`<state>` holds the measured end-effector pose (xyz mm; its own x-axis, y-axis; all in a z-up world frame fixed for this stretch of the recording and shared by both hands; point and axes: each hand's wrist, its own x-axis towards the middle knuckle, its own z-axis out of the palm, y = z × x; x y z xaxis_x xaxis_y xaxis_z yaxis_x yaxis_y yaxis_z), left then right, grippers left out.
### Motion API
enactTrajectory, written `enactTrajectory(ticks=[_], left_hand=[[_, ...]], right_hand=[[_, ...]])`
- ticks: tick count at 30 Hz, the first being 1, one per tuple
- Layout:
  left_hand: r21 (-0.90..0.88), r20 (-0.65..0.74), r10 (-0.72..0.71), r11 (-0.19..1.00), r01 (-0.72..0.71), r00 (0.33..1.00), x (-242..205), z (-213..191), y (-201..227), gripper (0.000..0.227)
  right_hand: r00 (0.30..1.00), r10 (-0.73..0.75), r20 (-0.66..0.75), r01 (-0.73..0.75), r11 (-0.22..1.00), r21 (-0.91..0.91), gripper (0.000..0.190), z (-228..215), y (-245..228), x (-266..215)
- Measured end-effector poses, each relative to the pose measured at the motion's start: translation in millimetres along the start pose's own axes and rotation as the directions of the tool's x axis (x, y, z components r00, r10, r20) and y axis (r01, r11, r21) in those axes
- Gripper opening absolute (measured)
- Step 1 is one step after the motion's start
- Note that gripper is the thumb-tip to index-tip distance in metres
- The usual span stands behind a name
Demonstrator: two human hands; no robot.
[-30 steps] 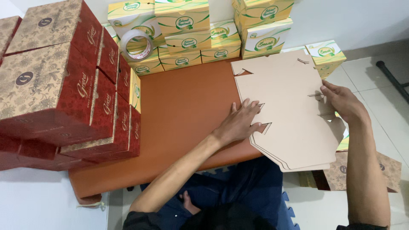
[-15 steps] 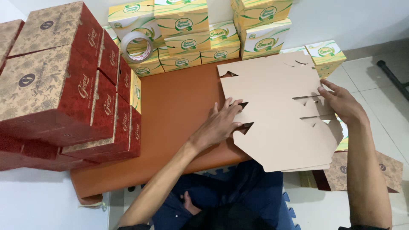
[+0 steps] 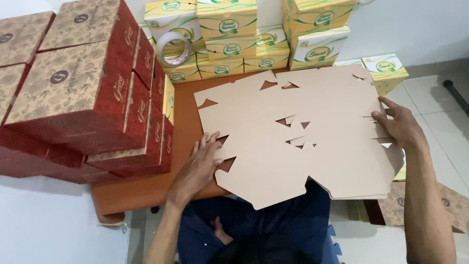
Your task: The person assembles a flat cardboard box by folding the sides and tucking the flaps into place. The person then places a pre-made box lid on top of the assembled box.
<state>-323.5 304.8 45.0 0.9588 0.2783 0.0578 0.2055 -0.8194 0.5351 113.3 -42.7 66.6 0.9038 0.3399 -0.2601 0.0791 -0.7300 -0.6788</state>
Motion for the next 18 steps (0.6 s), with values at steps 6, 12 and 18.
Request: enactTrajectory(ticks=[6, 12, 18], left_hand=[[0.200, -0.037, 0.050, 0.979, -0.042, 0.998, -8.4, 9.8, -30.6, 0.031], [0.256, -0.102, -0.024, 0.965, 0.049, 0.995, -8.5, 12.2, -43.0, 0.038], [0.397, -0.182, -0.028, 0.913, 0.099, 0.983, -9.0, 25.7, -52.8, 0.054]], right_hand=[[0.999, -0.042, 0.018, 0.038, 0.983, 0.181, 0.064, 8.3, 21.4, 25.1], [0.996, -0.087, 0.037, 0.080, 0.984, 0.162, 0.062, 7.2, 22.7, 24.4], [0.994, -0.104, 0.036, 0.099, 0.987, 0.124, 0.063, 6.1, 47.6, 50.6]])
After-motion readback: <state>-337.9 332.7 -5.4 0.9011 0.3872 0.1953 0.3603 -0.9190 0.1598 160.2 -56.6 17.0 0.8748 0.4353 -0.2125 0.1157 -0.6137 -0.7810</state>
